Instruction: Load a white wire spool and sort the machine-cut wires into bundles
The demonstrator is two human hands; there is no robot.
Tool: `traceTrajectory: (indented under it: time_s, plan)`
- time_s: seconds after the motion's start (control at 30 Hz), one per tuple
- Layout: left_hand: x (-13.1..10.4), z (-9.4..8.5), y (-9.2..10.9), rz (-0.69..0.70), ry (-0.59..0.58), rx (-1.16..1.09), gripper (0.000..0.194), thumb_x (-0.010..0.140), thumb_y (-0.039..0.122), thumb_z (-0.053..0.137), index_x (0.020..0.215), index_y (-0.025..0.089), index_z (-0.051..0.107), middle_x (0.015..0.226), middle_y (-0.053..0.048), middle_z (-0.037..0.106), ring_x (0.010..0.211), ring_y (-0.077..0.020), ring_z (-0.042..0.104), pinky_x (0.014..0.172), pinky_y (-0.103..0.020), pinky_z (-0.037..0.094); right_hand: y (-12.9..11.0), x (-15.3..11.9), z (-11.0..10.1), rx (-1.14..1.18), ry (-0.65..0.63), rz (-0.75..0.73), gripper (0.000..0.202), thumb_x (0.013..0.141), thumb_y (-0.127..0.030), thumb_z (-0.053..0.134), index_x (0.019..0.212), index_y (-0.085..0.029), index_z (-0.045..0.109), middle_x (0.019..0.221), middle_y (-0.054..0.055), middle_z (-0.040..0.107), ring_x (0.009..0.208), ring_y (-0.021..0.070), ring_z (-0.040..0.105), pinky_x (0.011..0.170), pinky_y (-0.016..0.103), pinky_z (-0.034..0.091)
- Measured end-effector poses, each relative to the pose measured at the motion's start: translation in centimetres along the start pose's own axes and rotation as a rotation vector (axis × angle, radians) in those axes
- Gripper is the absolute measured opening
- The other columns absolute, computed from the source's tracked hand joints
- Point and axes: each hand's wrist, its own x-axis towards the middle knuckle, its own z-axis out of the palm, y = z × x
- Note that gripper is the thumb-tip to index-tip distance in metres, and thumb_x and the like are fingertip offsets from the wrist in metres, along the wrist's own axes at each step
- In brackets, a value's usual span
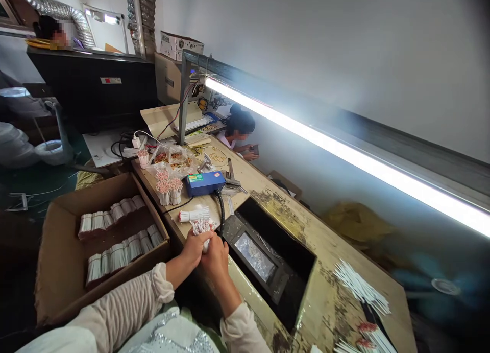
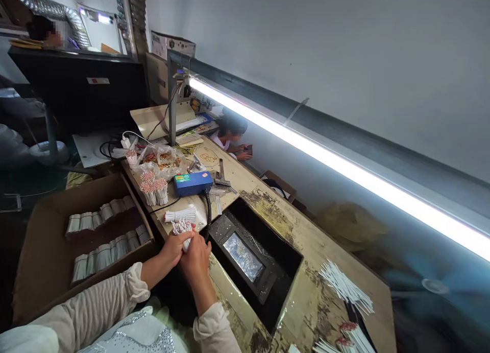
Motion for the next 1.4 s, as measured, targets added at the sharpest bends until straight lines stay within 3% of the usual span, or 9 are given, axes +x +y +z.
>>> traceTrajectory:
  time_s: [0.13, 0.33, 0.53, 0.7, 0.9, 1.0, 1.1, 1.17, 1.4]
  plan:
    - [-1.2, 0.4, 0.2, -0.039, -0.027, 0.066, 0.049, 0.052, 0.025, 0.083, 0.096, 0.018, 0.064, 0.08, 0.0, 0.068, 0.075, -0.0178, 0.062, 0.076, -0.03, 0.047, 0.9, 0.5, 0.0, 0.199, -0.056, -0.012, 0.037, 0.074, -0.017, 0.058, 0.11, -0.02, 0.064, 0.107, 0.013, 0.069, 0.103, 0.0334, 0.063, 0.1, 0.056, 0.035]
    - [-1.4, -1.0, 3.0, -0.134, -0.3, 0.321, 0.09, 0.041, 0.018, 0.092, 0.121, 0.023, 0.052, 0.11, -0.005, 0.065, 0.106, -0.0226, 0.058, 0.092, -0.031, 0.041, 1.3, 1.0, -2.0, 0.861, -0.31, 0.01, 0.049, 0.069, -0.027, 0.067, 0.117, -0.022, 0.06, 0.106, 0.006, 0.067, 0.099, 0.0258, 0.062, 0.086, 0.038, 0.05]
    - [0.5, -2.2, 4.2, -0.407, -0.683, 0.356, 0.061, 0.049, 0.036, 0.089, 0.102, 0.015, 0.068, 0.093, -0.009, 0.07, 0.078, -0.0223, 0.063, 0.069, -0.031, 0.046, 1.5, 0.0, -2.4, 1.132, -0.578, 0.151, 0.041, 0.059, -0.027, 0.075, 0.097, -0.02, 0.063, 0.07, -0.001, 0.062, 0.067, 0.0192, 0.061, 0.066, 0.034, 0.047]
    - [0.5, -2.2, 2.5, -0.439, -0.546, 0.231, 0.068, 0.052, 0.024, 0.086, 0.116, 0.017, 0.064, 0.089, -0.006, 0.071, 0.076, -0.0196, 0.065, 0.074, -0.031, 0.048, 2.2, 0.2, -1.5, 1.136, -0.701, 0.22, 0.03, 0.053, -0.027, 0.081, 0.074, -0.017, 0.063, 0.063, -0.001, 0.063, 0.061, 0.0167, 0.06, 0.063, 0.031, 0.046]
    - [0.3, -2.0, 1.7, -0.419, -0.46, 0.176, 0.066, 0.05, 0.021, 0.083, 0.114, 0.016, 0.066, 0.087, -0.007, 0.072, 0.073, -0.0205, 0.065, 0.071, -0.033, 0.049, 3.9, 2.0, -3.2, 0.896, -0.795, 0.091, 0.045, 0.053, -0.037, 0.086, 0.087, -0.016, 0.067, 0.082, 0.002, 0.067, 0.077, 0.0194, 0.062, 0.071, 0.033, 0.05]
    - [0.7, -2.0, 2.0, -0.33, -0.405, 0.16, 0.056, 0.05, 0.022, 0.083, 0.104, 0.015, 0.069, 0.084, -0.007, 0.072, 0.077, -0.0222, 0.066, 0.076, -0.035, 0.049, 4.6, 2.4, -4.5, 0.739, -0.642, 0.027, 0.043, 0.065, -0.043, 0.078, 0.096, -0.016, 0.065, 0.086, 0.002, 0.063, 0.08, 0.0184, 0.061, 0.072, 0.033, 0.052]
    - [1.4, -2.0, 1.6, -0.202, -0.316, 0.259, 0.04, 0.05, 0.023, 0.084, 0.086, 0.013, 0.071, 0.078, -0.006, 0.072, 0.074, -0.0213, 0.066, 0.075, -0.034, 0.049, 4.6, 2.0, -3.7, 0.762, -0.289, 0.23, 0.059, 0.063, -0.041, 0.078, 0.112, -0.019, 0.053, 0.082, -0.003, 0.054, 0.061, 0.0122, 0.055, 0.051, 0.026, 0.049]
    - [1.8, -2.0, 0.9, -0.159, -0.306, 0.313, 0.034, 0.052, 0.025, 0.084, 0.08, 0.013, 0.069, 0.072, -0.004, 0.069, 0.066, -0.019, 0.063, 0.067, -0.032, 0.048, 4.3, 1.7, -2.1, 0.821, -0.174, 0.299, 0.07, 0.061, -0.037, 0.077, 0.121, -0.023, 0.043, 0.083, -0.005, 0.051, 0.054, 0.0099, 0.051, 0.044, 0.024, 0.047]
    - [2.5, -2.4, -0.2, 0.223, -0.407, 0.533, 0.032, 0.061, 0.018, 0.077, 0.088, 0.017, 0.06, 0.075, 0.001, 0.061, 0.069, -0.0152, 0.057, 0.065, -0.026, 0.045, 3.8, 1.3, 1.3, 0.63, 0.022, 0.072, 0.074, 0.064, -0.016, 0.063, 0.133, -0.019, 0.037, 0.106, 0.008, 0.061, 0.082, 0.0183, 0.063, 0.068, 0.029, 0.054]
